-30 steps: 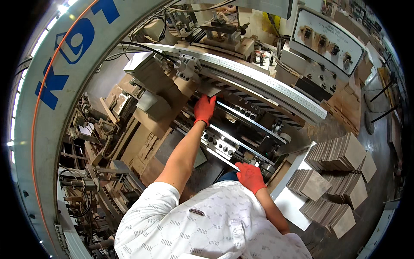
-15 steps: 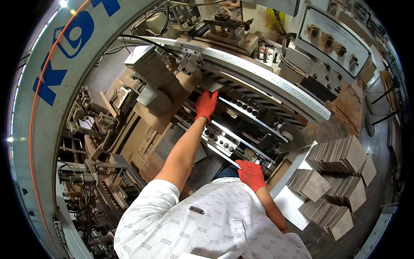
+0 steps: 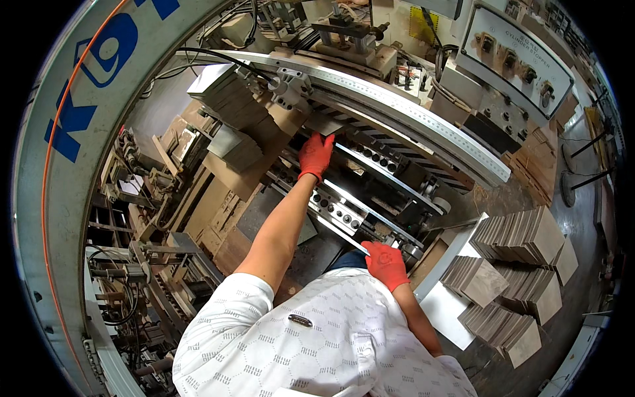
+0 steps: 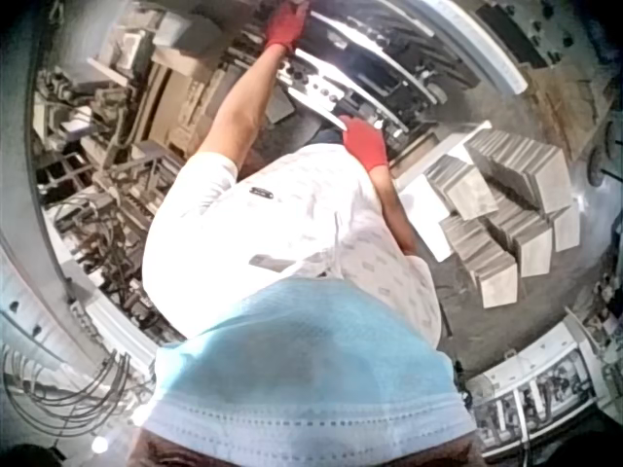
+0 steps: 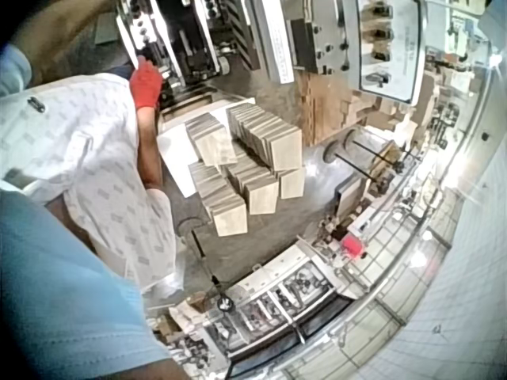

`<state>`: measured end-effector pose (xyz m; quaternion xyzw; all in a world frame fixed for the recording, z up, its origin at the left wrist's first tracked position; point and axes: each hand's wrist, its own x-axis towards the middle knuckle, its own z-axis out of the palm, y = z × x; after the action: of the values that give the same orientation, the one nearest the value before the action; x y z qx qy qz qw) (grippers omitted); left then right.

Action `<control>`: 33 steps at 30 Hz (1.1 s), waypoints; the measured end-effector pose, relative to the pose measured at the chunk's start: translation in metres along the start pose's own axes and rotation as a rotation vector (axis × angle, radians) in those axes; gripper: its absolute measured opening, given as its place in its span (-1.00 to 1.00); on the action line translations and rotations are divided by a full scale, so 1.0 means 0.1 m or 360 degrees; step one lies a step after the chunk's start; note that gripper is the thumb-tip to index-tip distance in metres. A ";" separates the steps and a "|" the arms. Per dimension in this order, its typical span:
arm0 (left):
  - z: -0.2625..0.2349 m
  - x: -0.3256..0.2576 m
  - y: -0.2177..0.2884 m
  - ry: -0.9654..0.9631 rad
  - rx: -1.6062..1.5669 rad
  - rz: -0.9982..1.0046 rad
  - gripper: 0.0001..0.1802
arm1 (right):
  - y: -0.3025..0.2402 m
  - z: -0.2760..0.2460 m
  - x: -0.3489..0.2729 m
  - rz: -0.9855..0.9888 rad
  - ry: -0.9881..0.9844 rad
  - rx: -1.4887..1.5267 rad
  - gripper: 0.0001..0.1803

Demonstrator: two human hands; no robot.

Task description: The person, wearing red gloves, handles stacks of rectangular tiles at a processing machine, placing them into a feeder by hand and moving processed stacks to a side surface.

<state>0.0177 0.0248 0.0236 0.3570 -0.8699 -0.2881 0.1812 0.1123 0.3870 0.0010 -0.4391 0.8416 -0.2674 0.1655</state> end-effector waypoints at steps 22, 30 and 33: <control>-0.04 -0.03 0.04 -0.0043 -0.0083 -0.0012 -0.49 | -0.03 0.02 -0.01 -0.0053 0.0146 -0.0085 -0.67; 0.00 0.03 -0.04 -0.0080 -0.0036 -0.0116 -0.48 | -0.06 -0.03 0.00 -0.0072 0.0182 -0.0090 -0.57; 0.04 0.03 -0.09 -0.0052 -0.0100 -0.0080 -0.49 | -0.06 -0.02 0.00 -0.0067 0.0132 -0.0149 -0.56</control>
<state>0.0178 0.0186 0.0155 0.3682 -0.8540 -0.3254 0.1709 0.1151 0.3843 0.0065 -0.4524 0.8500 -0.2491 0.1040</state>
